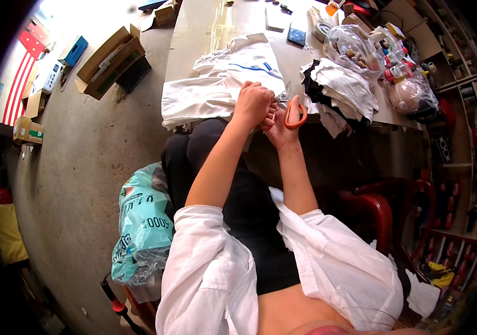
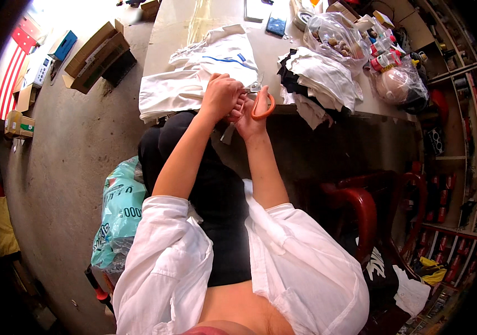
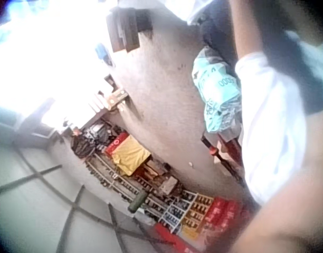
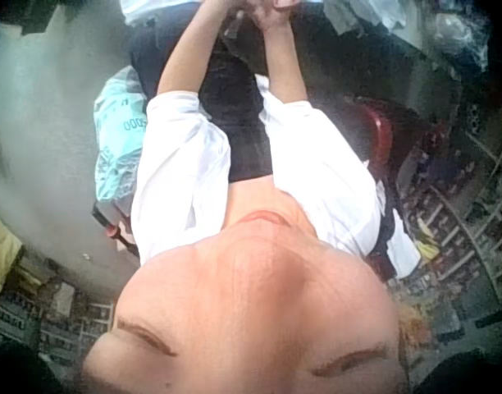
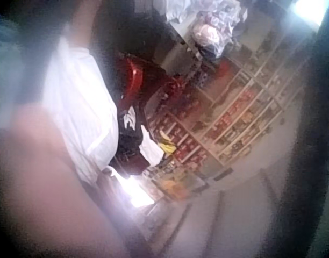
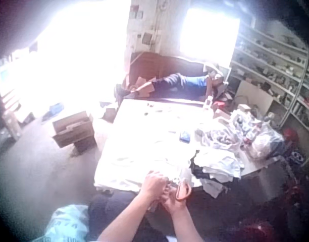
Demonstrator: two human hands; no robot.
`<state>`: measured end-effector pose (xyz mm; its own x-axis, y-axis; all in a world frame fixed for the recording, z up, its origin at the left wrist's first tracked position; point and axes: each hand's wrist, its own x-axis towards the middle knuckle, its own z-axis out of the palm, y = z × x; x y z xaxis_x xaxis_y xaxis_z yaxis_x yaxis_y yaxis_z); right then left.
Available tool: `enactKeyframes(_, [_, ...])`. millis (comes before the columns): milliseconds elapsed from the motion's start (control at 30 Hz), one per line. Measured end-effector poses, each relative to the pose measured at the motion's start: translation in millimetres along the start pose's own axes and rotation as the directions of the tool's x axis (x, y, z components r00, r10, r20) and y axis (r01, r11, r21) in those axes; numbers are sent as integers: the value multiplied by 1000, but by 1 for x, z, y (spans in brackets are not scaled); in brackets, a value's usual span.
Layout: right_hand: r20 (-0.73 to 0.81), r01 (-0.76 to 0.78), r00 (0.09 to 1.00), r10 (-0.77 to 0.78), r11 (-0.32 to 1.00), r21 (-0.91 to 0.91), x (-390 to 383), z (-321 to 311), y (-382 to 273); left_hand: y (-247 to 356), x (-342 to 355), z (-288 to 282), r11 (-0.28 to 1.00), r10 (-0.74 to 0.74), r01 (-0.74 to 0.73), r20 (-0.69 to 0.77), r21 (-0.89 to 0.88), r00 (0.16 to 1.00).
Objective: The person sits on the floor and uses orange-handled scissors to cut a white fabric with blue stripes into strips. They repeatedly fold and trim the fabric, placing cut pieces aside on the table.
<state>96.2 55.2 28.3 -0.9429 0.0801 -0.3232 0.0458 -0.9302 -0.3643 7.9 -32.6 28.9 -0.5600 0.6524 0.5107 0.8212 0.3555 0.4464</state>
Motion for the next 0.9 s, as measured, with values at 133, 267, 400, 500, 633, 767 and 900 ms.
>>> enactKeyframes(133, [119, -26, 993, 16, 997, 79, 12, -30, -13, 4, -3, -3, 999, -14, 13, -34, -34, 999])
enactKeyframes(267, [-137, 25, 990, -45, 989, -145, 2, -4, -9, 5, -5, -8, 994, -104, 103, -18, -27, 994])
enactKeyframes(400, [-143, -60, 989, 29, 973, -221, -14, -2, -8, 1, -7, -2, 987, -148, 138, -143, -78, 979])
enactKeyframes(500, [-118, -41, 993, 16, 977, -209, -25, -5, 1, -1, -4, 8, 946, -227, 220, -3, -238, 974])
enactKeyframes(633, [36, -89, 995, 90, 995, -35, -36, -11, 12, -6, -2, 20, 918, -268, 270, 47, -290, 962])
enactKeyframes(767, [64, -103, 993, 98, 991, 87, -36, -15, 15, -5, -2, 23, 902, -345, 365, 121, -230, 931])
enactKeyframes(900, [122, -70, 991, 61, 996, 64, -26, -28, 18, 0, -3, 24, 932, -278, 315, 207, -178, 938])
